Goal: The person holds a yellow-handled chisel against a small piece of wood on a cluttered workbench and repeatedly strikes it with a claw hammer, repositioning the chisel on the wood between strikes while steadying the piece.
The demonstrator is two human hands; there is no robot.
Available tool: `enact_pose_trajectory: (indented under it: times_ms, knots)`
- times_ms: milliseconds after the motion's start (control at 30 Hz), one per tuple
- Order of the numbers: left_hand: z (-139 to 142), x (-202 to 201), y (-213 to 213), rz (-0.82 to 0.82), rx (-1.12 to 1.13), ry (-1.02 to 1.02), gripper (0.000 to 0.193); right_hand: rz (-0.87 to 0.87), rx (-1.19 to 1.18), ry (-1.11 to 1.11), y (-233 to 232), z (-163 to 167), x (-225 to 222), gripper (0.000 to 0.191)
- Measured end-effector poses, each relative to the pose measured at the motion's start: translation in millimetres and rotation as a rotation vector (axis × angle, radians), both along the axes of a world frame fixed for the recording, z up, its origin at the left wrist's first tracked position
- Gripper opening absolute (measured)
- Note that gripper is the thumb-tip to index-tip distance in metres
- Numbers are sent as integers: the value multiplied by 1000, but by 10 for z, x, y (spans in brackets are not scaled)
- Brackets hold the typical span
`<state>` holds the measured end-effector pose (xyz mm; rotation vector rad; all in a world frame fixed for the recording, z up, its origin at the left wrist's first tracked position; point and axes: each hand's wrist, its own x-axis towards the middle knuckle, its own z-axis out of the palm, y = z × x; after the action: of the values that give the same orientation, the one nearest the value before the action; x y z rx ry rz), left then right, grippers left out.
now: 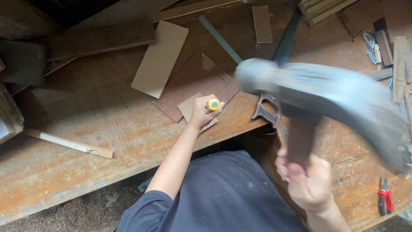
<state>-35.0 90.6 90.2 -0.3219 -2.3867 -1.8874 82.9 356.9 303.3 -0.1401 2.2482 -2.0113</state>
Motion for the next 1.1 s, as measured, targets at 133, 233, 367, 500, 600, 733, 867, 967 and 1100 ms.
enact_pose_trajectory:
  times_ms: [133, 233, 367, 500, 600, 733, 867, 967, 1100]
  knots:
    - [6, 12, -9, 2, 12, 14, 25, -159, -177, 141, -66, -73, 31, 29]
    - [-29, 8, -25, 10, 23, 49, 18, 79, 603, 212, -185, -268, -99, 26]
    - [-126, 11, -26, -11, 42, 128, 17, 228, 719, -314, -258, -314, -150, 21]
    - [-181, 21, -45, -21, 60, 105, 18, 229, 621, -302, -265, -241, -121, 22]
    - [-152, 26, -55, -5, 48, 78, 20, 229, 529, -392, -232, -247, -135, 21]
    - [-60, 18, -46, 4, 46, 116, 17, 182, 375, -324, -93, -213, -85, 27]
    - [9, 39, -7, 48, -10, 23, 22, 84, 23, -78, 51, -17, 94, 34]
    - [28, 36, 6, 56, -13, 11, 27, 12, -233, 80, 36, 61, 140, 36]
    - [21, 35, 1, 63, -30, 14, 28, 61, 225, 260, -119, -157, -75, 33]
